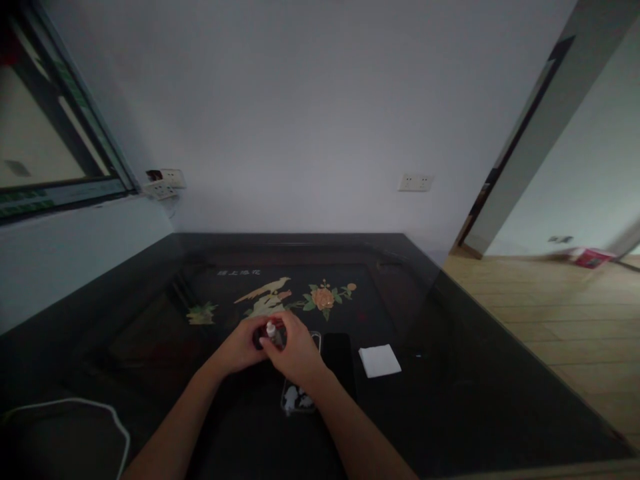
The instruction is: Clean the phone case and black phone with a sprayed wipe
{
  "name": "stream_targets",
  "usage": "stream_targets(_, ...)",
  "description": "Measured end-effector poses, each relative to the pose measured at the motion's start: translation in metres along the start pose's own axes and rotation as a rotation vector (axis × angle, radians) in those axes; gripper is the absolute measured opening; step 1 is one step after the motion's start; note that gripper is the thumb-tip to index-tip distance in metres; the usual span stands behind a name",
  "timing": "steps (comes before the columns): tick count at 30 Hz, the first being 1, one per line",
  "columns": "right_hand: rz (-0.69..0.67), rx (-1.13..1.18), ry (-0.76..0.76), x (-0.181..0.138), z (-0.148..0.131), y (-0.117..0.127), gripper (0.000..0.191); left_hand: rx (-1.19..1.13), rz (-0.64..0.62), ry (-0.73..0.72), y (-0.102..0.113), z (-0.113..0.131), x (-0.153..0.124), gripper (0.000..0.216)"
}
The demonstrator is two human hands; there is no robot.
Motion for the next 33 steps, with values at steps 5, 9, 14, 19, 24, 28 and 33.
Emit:
stream_targets(5, 0.015, 0.033, -0.032, 0.003, 0.004, -0.002, 0.034, 0.011, 0.016, 0.004, -0.001, -0.005, 0.0, 0.045)
stream_targets(9, -0.002, 0.069, -0.028, 0.004, 0.004, -0.001, 0.026, 0.014, 0.001, -0.007, -0.001, -0.002, -0.001, 0.038)
stream_targets(14, 0.025, 0.068, -0.005, 0.003, 0.0, 0.004, 0.029, -0.003, 0.0, -0.02, -0.001, 0.003, -0.001, 0.04)
stream_targets(19, 0.156, 0.113, -0.008, 0.007, -0.002, 0.016, 0.024, 0.028, 0.005, 0.072, -0.003, -0.007, -0.002, 0.03)
stream_targets(24, 0.346, 0.397, -0.097, 0.016, 0.0, 0.045, 0.028, 0.077, 0.009, 0.087, -0.002, -0.007, -0.003, 0.034)
stream_targets(28, 0.408, 0.515, -0.177, 0.015, 0.014, 0.078, 0.034, 0.118, 0.016, 0.068, 0.0, -0.003, -0.003, 0.035)
stream_targets(33, 0.465, 0.482, -0.263, -0.012, 0.061, 0.121, 0.038, 0.153, 0.009, 0.057, 0.001, -0.002, -0.003, 0.032)
Point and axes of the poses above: each hand's wrist, its own x-axis towards the middle knuckle, its own y-axis out of the back of the hand, z = x × y, the point moved 7 cm from there along x, towards the middle knuckle, and after that the axes turned 8 degrees about -x, right-handed, at the moved point
